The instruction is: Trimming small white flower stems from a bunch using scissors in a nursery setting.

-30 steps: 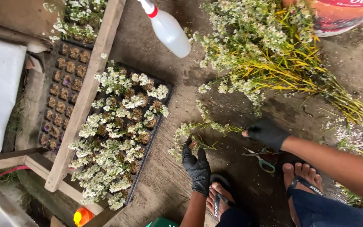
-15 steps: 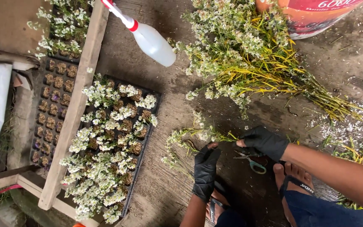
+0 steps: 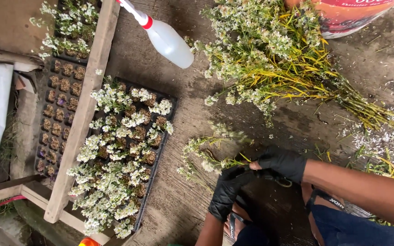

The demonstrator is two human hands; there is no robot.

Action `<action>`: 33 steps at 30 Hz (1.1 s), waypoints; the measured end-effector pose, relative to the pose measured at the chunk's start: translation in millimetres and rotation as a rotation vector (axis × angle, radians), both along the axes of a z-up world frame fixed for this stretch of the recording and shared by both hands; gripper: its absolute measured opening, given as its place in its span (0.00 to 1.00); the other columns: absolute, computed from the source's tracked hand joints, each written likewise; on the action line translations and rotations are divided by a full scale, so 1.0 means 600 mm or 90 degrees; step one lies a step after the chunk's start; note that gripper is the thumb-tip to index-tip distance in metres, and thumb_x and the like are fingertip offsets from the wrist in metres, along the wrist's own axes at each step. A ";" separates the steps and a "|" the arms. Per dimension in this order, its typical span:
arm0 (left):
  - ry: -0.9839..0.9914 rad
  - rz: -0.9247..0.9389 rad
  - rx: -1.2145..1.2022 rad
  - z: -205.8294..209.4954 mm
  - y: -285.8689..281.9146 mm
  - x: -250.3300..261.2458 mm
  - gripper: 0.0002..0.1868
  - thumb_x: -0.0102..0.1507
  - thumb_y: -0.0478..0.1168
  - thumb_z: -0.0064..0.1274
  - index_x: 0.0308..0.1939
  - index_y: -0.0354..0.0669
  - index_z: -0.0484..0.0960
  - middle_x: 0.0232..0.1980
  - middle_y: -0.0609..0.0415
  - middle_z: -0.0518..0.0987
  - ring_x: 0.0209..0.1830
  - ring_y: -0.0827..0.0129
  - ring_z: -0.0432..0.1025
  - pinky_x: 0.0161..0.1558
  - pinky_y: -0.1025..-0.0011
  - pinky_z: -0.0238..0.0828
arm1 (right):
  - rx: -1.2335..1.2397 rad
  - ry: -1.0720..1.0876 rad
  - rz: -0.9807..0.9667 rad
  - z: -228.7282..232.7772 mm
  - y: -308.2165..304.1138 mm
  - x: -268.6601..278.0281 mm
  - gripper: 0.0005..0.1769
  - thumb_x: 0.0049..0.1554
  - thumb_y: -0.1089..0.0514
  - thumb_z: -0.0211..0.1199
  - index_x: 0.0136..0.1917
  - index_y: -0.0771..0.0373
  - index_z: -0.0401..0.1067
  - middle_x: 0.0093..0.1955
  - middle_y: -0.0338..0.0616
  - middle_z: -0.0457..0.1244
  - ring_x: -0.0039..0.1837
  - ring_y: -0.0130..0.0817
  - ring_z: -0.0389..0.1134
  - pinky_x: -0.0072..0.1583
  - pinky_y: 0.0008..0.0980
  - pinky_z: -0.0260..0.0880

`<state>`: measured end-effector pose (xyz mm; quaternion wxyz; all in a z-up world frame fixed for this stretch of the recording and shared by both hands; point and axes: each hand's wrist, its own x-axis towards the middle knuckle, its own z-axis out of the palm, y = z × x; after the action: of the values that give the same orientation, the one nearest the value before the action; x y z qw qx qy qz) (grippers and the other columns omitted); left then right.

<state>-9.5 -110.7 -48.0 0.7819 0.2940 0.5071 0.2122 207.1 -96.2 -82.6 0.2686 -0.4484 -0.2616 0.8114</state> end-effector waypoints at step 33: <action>0.155 0.225 0.265 -0.076 0.019 -0.004 0.10 0.62 0.32 0.64 0.28 0.50 0.84 0.31 0.67 0.74 0.34 0.76 0.66 0.39 0.71 0.63 | 0.580 -0.322 -0.006 -0.014 -0.020 -0.015 0.12 0.54 0.53 0.70 0.52 0.55 0.81 0.32 0.34 0.69 0.31 0.25 0.69 0.38 0.30 0.71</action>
<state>-12.0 -99.3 -93.6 0.5893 0.3788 0.5858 0.4076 198.2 -108.2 -91.1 0.3688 -0.4692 -0.6429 0.4801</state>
